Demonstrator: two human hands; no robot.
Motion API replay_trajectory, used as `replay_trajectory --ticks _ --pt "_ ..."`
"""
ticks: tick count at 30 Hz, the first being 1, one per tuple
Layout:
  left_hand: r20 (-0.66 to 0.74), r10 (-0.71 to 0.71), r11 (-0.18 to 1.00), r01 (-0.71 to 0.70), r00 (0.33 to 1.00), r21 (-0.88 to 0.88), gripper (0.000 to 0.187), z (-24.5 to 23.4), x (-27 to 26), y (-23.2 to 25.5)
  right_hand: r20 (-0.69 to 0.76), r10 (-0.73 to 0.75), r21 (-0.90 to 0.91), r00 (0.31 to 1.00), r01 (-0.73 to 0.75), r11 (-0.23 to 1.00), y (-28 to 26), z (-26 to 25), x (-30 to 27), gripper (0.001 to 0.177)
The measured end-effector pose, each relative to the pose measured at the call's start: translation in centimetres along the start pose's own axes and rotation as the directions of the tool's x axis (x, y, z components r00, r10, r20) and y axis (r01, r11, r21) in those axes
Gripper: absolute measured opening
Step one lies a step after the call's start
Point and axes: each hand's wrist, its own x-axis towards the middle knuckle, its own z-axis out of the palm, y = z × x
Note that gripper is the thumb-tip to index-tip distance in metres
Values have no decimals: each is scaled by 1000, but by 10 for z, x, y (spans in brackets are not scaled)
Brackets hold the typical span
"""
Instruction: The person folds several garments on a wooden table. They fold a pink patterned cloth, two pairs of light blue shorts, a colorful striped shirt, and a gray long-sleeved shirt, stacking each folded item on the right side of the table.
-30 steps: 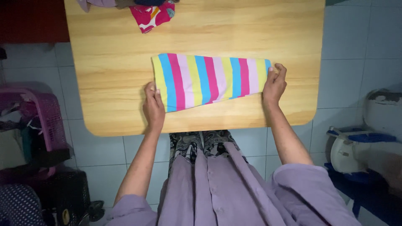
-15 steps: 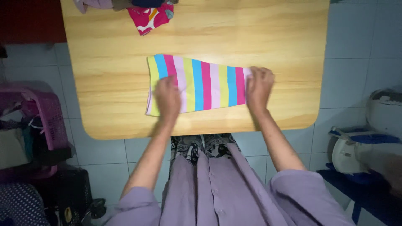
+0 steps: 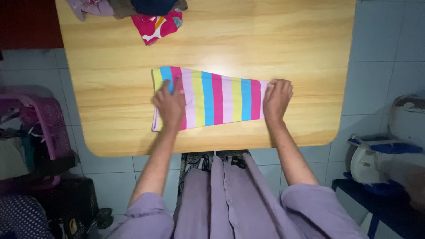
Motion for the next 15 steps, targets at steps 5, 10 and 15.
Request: replay_trajectory --ticks 5,10,15 --pt "-58 29 996 -24 998 84 48 -10 10 -27 -22 39 -47 999 -40 998 2 -5 1 8" --pt "-19 145 983 -146 989 -112 24 23 11 17 350 -144 139 926 101 985 -51 32 -20 6" --pt "-13 328 910 -320 944 -265 27 40 4 50 367 -416 471 832 220 855 -79 39 -42 17"
